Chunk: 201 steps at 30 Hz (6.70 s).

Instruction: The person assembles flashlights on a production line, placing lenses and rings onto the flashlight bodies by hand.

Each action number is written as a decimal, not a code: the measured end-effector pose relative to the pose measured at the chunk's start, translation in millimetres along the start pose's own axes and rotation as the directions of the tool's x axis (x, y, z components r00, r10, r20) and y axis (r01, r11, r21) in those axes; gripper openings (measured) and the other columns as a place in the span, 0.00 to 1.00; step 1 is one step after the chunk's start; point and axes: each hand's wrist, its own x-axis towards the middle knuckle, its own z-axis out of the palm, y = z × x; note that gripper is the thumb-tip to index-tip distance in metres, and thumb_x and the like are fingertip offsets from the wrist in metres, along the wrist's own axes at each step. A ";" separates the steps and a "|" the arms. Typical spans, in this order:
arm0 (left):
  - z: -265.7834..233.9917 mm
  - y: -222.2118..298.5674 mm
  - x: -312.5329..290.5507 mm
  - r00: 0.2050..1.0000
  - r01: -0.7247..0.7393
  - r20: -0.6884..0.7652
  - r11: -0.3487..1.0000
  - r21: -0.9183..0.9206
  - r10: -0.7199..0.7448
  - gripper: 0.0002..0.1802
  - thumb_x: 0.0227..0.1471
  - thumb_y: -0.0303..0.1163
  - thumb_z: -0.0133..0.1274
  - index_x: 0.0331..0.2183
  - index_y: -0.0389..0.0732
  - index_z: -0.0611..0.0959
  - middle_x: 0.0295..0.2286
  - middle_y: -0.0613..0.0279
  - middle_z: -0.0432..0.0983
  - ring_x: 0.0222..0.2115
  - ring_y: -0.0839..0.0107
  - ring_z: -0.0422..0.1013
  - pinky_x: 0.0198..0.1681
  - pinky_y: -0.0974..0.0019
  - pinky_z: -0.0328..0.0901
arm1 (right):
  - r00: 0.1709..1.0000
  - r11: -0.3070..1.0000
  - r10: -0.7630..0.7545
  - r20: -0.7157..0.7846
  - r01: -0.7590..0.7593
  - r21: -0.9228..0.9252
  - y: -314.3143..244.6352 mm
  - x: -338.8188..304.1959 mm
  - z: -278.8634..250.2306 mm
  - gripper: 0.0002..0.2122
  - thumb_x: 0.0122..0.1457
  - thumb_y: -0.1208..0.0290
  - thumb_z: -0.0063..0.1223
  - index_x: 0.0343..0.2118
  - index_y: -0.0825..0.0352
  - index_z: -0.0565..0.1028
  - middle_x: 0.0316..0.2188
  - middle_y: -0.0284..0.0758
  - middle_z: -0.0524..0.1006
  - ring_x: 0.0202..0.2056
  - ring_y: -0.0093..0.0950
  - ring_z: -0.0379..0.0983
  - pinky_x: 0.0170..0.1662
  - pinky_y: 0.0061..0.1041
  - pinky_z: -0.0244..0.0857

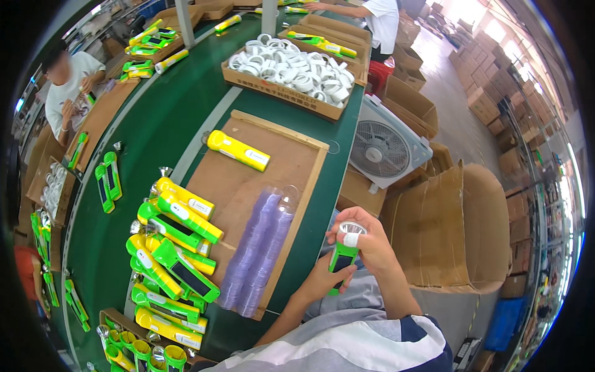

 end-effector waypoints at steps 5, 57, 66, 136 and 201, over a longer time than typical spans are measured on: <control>-17.7 -10.3 -5.2 0.935 0.184 0.344 0.952 -0.245 -0.092 0.14 0.56 0.37 0.55 0.35 0.38 0.71 0.17 0.64 0.70 0.14 0.76 0.67 0.17 0.72 0.62 | 0.921 0.966 -0.044 0.386 -0.059 0.253 1.5 2.9 -1.2 0.27 0.48 0.70 0.68 0.50 0.68 0.68 0.34 0.37 0.76 0.31 0.33 0.75 0.41 0.36 0.70; -24.7 -33.8 20.4 0.857 -0.504 -0.304 0.798 -0.331 0.416 0.40 0.60 0.57 0.44 0.63 0.43 0.55 0.59 0.54 0.58 0.59 0.58 0.60 0.57 0.52 0.61 | 0.908 0.458 -0.128 0.399 0.411 -0.788 -49.3 42.6 66.5 0.29 0.51 0.72 0.62 0.56 0.66 0.64 0.45 0.37 0.73 0.46 0.26 0.71 0.49 0.27 0.65; -10.1 -20.7 9.0 0.924 -0.352 -0.224 0.918 -0.182 0.309 0.27 0.59 0.42 0.52 0.51 0.40 0.61 0.38 0.53 0.72 0.25 0.68 0.73 0.28 0.67 0.70 | 0.995 0.723 -0.075 0.067 0.100 -0.683 -10.1 -8.1 -31.3 0.15 0.60 0.66 0.54 0.49 0.65 0.73 0.44 0.36 0.75 0.42 0.22 0.72 0.44 0.24 0.67; -7.8 -27.3 -0.3 0.940 -0.244 -0.175 0.936 0.255 0.293 0.28 0.58 0.38 0.53 0.54 0.40 0.62 0.36 0.58 0.71 0.31 0.74 0.72 0.34 0.71 0.68 | 0.453 0.627 0.186 0.872 0.629 -0.460 -24.9 42.8 -75.0 0.22 0.50 0.67 0.63 0.50 0.66 0.77 0.45 0.36 0.72 0.53 0.43 0.58 0.63 0.53 0.44; 16.7 -16.8 58.6 0.776 -0.164 -0.295 0.631 0.758 0.557 0.25 0.53 0.34 0.58 0.48 0.41 0.66 0.34 0.52 0.76 0.35 0.61 0.75 0.38 0.60 0.68 | 0.858 0.984 0.107 0.502 -0.020 -0.175 34.2 64.9 -109.6 0.12 0.61 0.72 0.51 0.46 0.67 0.70 0.32 0.28 0.73 0.34 0.17 0.69 0.36 0.15 0.63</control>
